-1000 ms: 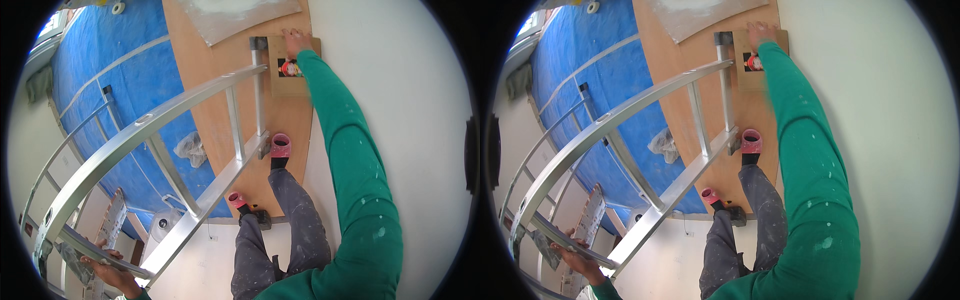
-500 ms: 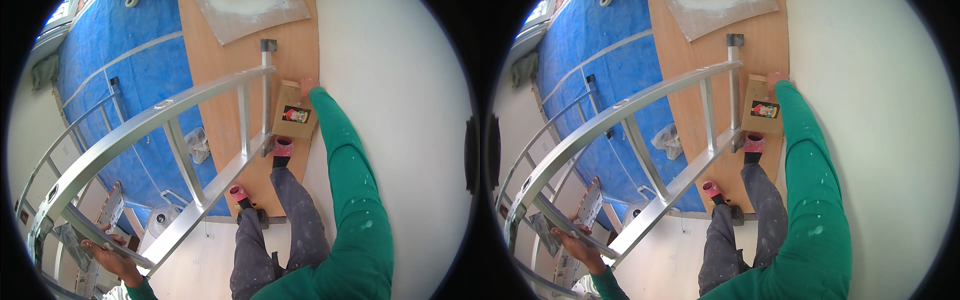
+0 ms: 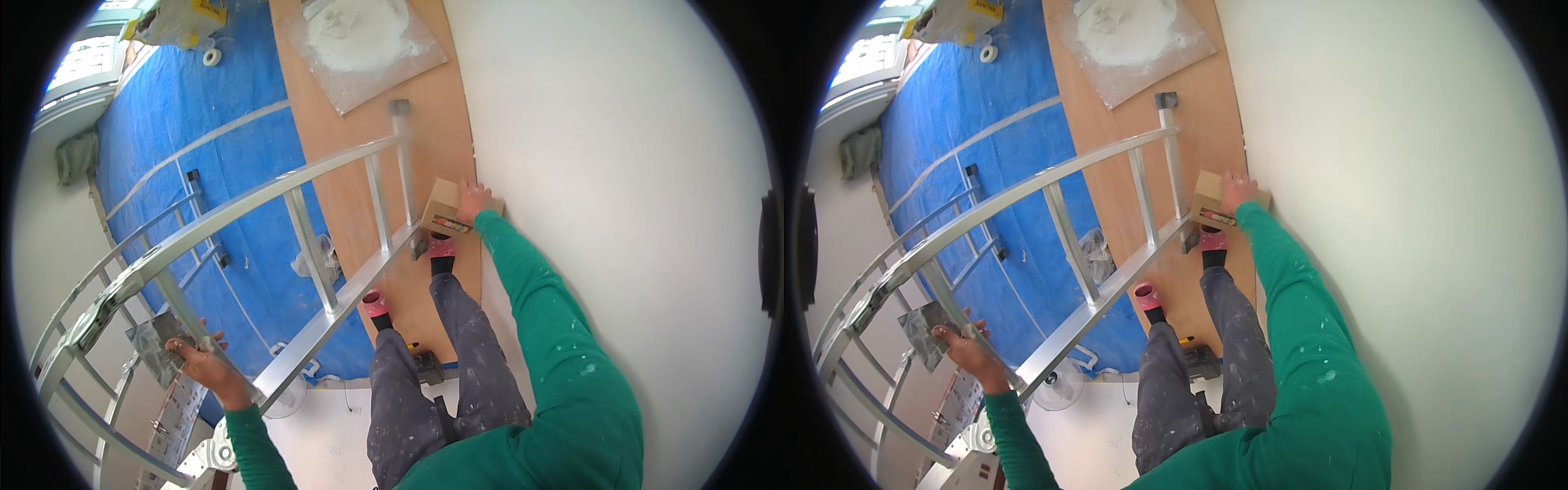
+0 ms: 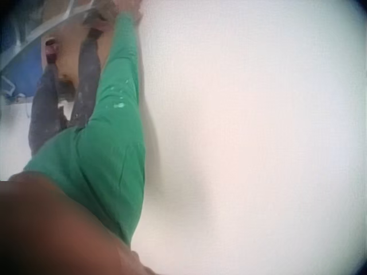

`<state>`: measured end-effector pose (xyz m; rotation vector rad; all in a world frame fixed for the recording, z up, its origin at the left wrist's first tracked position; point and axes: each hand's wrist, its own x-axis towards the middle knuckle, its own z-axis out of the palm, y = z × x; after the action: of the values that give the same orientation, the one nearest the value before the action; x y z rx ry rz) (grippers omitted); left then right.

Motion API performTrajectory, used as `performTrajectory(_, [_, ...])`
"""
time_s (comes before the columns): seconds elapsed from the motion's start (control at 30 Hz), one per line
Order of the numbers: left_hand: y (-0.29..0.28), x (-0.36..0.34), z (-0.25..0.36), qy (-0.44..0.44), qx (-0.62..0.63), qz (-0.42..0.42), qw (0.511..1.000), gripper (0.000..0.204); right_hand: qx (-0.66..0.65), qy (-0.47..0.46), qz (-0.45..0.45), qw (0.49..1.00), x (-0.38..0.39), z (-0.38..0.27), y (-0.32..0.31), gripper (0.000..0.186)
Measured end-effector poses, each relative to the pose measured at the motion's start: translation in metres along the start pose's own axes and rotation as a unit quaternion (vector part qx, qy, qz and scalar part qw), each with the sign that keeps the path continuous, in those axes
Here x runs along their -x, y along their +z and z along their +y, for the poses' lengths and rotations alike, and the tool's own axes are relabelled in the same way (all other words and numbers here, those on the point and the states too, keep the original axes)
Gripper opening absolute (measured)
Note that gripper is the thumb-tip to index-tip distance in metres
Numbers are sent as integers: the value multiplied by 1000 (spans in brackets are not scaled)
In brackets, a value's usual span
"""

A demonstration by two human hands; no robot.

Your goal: The person applies joint tape to ceiling seams and then spreads joint compound over the tape using a putty knife and taping knife. The person works on multiple ceiling seams, smoothing the compound to create a flat finish.

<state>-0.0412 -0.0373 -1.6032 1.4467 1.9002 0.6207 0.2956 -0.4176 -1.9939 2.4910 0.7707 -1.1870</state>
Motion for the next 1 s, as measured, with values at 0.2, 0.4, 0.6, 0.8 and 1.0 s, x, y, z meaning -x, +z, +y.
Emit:
performTrajectory(0.2, [12,1,0,36,12,19,999,65,-199,153,89,964,155,8,27,81])
performTrajectory(0.4, [10,5,4,83,27,-13,996,74,-396,306,231,834,312,-5,80,77])
performTrajectory(0.6, [7,11,5,109,-6,-43,993,89,-788,355,285,415,399,-47,179,79])
performTrajectory(0.8, [5,15,2,151,-13,-47,987,91,-863,433,197,166,418,-103,272,65])
performTrajectory(1.0, [5,7,-8,189,-30,-74,979,86,-893,417,152,70,399,-130,457,66])
